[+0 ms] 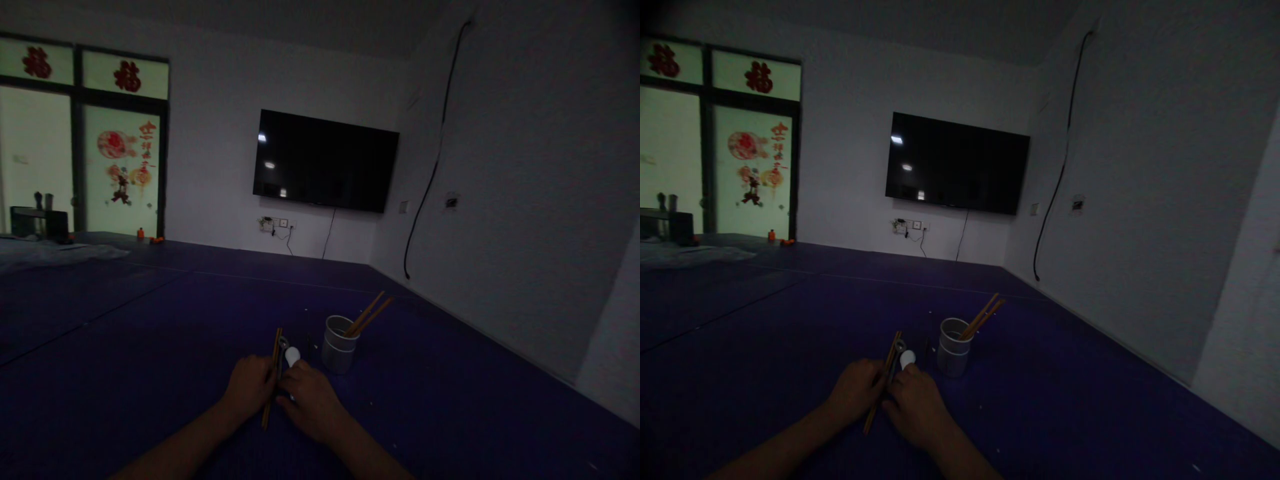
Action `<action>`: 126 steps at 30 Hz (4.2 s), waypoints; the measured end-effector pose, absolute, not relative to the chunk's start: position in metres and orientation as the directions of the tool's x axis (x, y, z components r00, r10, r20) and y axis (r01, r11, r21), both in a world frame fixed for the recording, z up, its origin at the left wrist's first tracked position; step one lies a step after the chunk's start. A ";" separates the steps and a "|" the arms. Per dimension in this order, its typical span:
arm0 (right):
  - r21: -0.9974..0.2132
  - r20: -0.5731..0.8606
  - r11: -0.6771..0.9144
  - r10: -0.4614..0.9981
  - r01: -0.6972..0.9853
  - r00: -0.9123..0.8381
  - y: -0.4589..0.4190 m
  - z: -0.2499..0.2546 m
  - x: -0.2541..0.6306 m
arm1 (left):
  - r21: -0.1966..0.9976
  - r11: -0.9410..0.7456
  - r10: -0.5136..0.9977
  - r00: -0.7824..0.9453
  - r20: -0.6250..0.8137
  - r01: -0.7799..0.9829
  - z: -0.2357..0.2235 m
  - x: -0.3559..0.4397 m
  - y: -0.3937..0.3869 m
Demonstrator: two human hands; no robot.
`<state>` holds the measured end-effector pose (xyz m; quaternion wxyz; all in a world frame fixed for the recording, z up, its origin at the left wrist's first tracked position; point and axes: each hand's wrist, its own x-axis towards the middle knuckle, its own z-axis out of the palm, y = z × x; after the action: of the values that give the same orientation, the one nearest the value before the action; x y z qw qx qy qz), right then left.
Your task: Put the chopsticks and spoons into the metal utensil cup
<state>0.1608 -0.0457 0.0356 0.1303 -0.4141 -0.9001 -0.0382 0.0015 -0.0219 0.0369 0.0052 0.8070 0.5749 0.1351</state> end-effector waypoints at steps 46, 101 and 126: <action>-0.018 0.279 0.667 0.719 0.745 -0.637 -0.045 0.034 0.161 | 0.272 -0.237 0.967 0.201 0.156 0.933 0.041 0.001 -0.023; -0.044 0.274 0.668 0.723 0.743 -0.634 -0.045 0.034 0.164 | 0.255 -0.347 0.932 0.300 0.203 0.903 0.033 0.002 -0.018; -0.017 0.278 0.667 0.719 0.745 -0.637 -0.045 0.036 0.163 | 0.165 -0.381 0.918 0.350 0.189 0.910 0.037 0.002 -0.023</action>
<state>0.1629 -0.0452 0.0356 0.1315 -0.4050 -0.9035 -0.0495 0.0022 -0.0232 0.0367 0.0157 0.8213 0.5563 0.1254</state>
